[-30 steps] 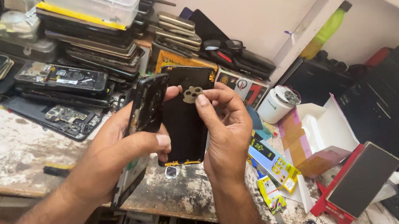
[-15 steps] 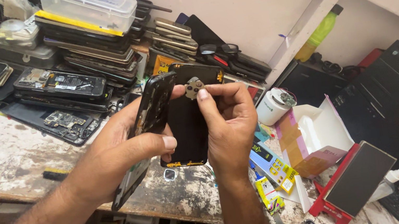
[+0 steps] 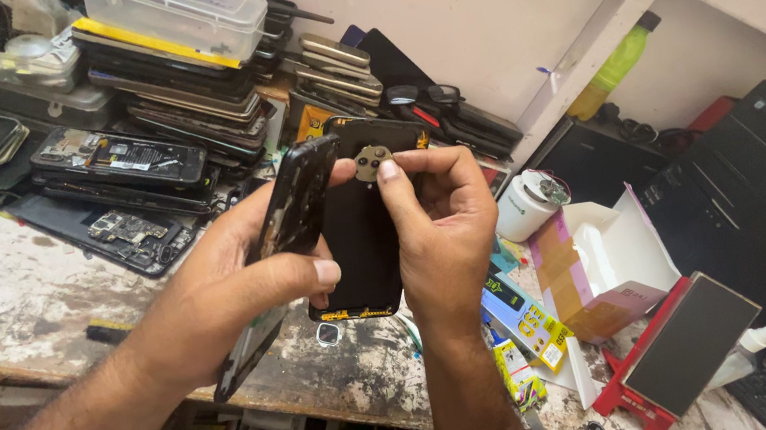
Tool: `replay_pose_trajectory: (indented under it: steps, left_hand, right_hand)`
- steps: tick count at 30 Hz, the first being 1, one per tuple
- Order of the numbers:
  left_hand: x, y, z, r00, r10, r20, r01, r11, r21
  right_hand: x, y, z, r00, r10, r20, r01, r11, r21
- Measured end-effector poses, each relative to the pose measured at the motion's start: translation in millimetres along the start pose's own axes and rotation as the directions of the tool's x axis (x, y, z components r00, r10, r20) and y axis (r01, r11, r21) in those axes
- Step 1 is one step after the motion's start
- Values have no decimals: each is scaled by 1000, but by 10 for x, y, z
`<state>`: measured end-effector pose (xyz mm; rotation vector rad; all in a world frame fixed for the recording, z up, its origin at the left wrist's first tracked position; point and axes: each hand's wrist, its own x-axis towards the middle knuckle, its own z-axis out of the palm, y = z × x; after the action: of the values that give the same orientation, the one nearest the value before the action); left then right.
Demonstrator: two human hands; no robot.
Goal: The person applies adhesive to a camera module and installs it into the back cover of a smartphone. They handle the phone body, battery, and camera components, aligning and seating the module into the back cover.
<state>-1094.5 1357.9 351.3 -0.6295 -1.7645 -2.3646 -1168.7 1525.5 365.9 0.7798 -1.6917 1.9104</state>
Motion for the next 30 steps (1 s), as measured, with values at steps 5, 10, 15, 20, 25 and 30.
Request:
replay_pose_trajectory:
  steps: [5, 10, 15, 20, 25, 30]
  left_hand:
    - [-17, -20, -30, 999, -20, -32, 17, 996, -93]
    - [-23, -53, -49, 995, -76, -63, 63, 981, -185]
    - [-39, -117, -50, 993, -74, -87, 53, 972, -230]
    - [-24, -193, -79, 989, -95, -113, 62, 962, -265]
    - [-1, -293, -144, 996, -86, -26, 62, 872, -486]
    - [-122, -469, -164, 997, -77, -31, 46, 829, -557]
  right_hand:
    - [-37, 99, 10, 999, 50, 8, -51, 983, 177]
    - [-57, 154, 17, 999, 49, 5, -49, 986, 162]
    - [-77, 108, 34, 999, 38, -20, -34, 984, 177]
    - [-184, 5, 8, 986, -105, -131, 104, 994, -17]
    - [-314, -15, -16, 994, 17, -110, 4, 983, 186]
    - [-442, 72, 34, 990, 138, -8, -132, 956, 262]
